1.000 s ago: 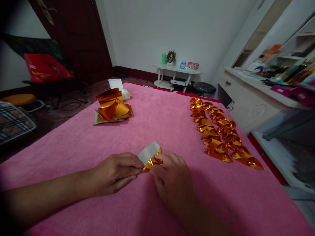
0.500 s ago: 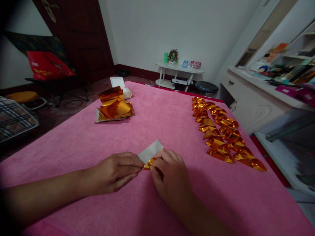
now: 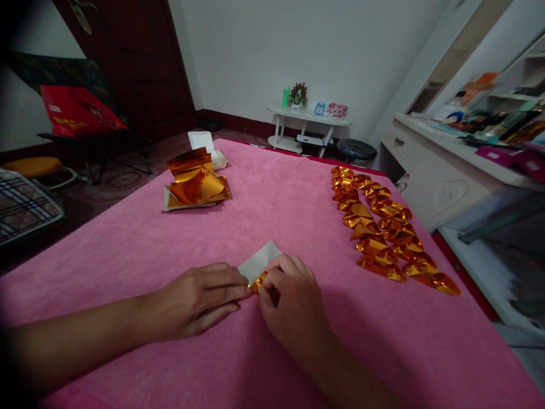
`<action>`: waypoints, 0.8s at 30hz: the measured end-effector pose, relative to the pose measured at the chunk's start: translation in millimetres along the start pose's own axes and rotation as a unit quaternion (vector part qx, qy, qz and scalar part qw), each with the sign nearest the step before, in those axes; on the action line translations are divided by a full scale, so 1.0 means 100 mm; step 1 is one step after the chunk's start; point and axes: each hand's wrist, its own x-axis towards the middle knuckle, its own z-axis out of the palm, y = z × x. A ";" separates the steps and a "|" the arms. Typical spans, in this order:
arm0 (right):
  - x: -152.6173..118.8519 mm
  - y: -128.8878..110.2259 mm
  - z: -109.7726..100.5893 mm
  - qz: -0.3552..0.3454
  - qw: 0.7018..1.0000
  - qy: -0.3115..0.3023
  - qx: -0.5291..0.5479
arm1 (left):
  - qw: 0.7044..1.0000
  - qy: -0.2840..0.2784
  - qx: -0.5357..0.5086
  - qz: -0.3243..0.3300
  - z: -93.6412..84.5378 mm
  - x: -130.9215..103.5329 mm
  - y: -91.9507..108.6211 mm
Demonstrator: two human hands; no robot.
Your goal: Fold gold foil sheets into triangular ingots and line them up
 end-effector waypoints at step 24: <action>0.01 -0.02 0.02 0.025 1.000 -0.001 0.008 | 0.999 -0.018 0.019 -0.022 -0.01 0.00 0.04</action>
